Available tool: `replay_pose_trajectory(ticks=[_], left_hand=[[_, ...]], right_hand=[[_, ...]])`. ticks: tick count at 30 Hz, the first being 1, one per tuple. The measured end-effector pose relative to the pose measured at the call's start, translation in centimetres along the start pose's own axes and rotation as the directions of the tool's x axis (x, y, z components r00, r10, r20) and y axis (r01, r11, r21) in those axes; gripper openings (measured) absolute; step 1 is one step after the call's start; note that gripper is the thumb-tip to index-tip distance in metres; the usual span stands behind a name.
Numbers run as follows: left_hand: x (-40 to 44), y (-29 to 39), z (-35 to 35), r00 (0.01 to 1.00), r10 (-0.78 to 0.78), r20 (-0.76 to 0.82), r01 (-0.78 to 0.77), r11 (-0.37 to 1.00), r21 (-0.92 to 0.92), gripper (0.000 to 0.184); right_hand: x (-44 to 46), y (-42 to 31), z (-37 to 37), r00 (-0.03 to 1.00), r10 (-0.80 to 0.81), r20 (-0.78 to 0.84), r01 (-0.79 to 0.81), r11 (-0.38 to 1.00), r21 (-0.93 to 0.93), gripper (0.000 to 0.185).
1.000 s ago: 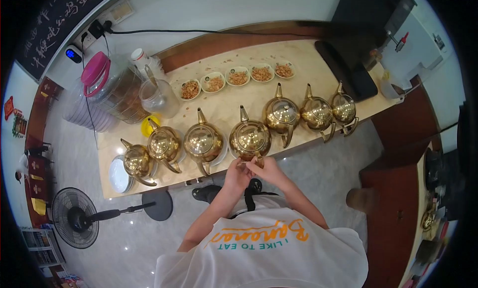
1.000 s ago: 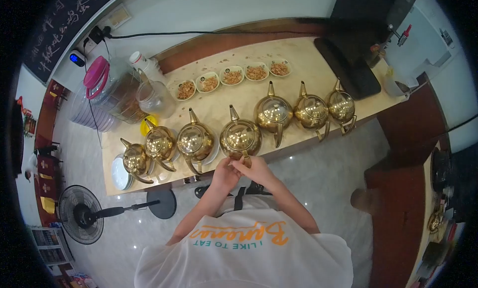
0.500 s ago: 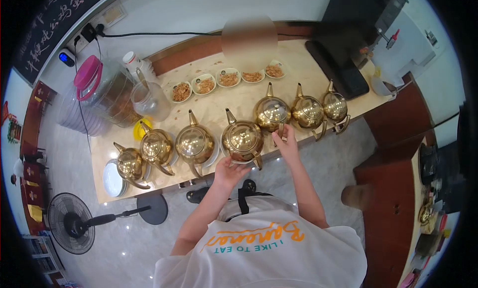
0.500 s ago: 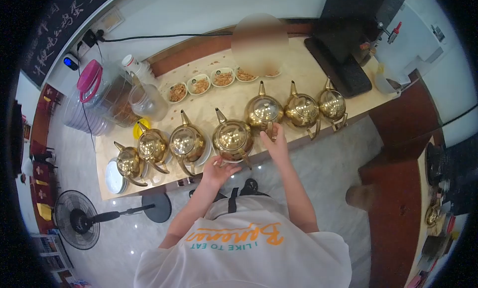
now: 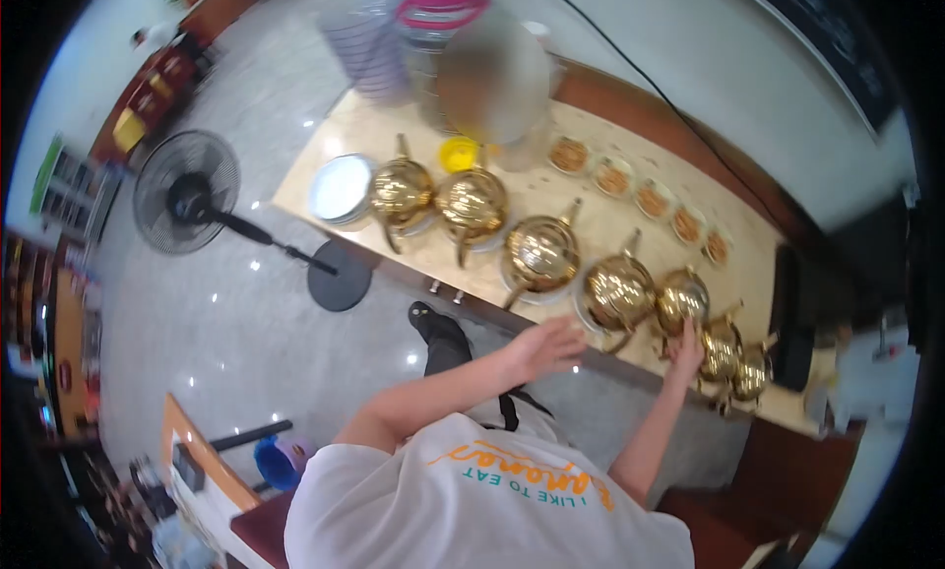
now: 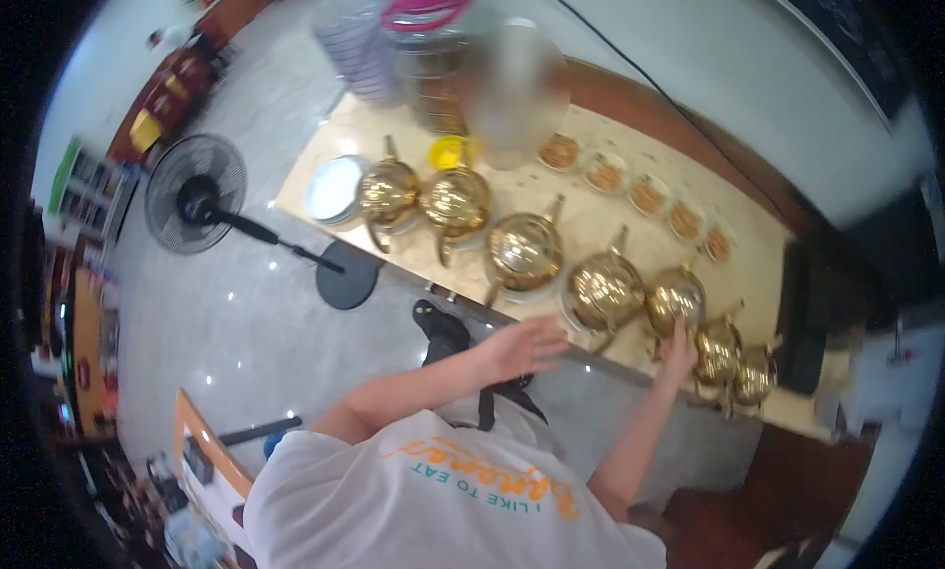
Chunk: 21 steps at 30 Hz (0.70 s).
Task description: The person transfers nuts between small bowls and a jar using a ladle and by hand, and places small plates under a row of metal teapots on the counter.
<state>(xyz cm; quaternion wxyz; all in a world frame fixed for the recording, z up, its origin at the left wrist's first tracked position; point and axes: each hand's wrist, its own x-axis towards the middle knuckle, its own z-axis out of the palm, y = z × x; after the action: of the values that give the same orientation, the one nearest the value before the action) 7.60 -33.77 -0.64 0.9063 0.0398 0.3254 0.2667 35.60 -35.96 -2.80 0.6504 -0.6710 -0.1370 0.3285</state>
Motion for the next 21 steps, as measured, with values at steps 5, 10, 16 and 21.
replay_pose_trajectory(ticks=[5, 10, 16, 21], left_hand=[[-10.0, 4.3, -6.5, 0.977, 0.213, -0.021, -0.214, 0.974, -0.080, 0.035], [-14.6, 12.4, -20.2, 0.787, 0.532, -0.313, -0.613, 0.733, -0.294, 0.030], [-15.3, 24.3, -24.2, 0.551, 0.646, -0.528, -0.712, 0.694, 0.107, 0.066], [-10.7, 30.4, -28.8, 0.651, 0.454, -0.608, -0.630, 0.771, -0.098, 0.063]], right_hand=[[0.1, 1.6, 0.1, 0.999, -0.041, -0.011, 0.041, 0.999, 0.034, 0.031], [0.3, 1.4, 0.7, 1.000, -0.015, 0.019, 0.015, 1.000, 0.023, 0.037], [-0.7, 0.1, 1.4, 0.997, -0.001, -0.081, -0.001, 1.000, -0.031, 0.034], [0.0, 0.4, 1.2, 0.993, -0.021, -0.114, 0.014, 0.998, -0.057, 0.033]])
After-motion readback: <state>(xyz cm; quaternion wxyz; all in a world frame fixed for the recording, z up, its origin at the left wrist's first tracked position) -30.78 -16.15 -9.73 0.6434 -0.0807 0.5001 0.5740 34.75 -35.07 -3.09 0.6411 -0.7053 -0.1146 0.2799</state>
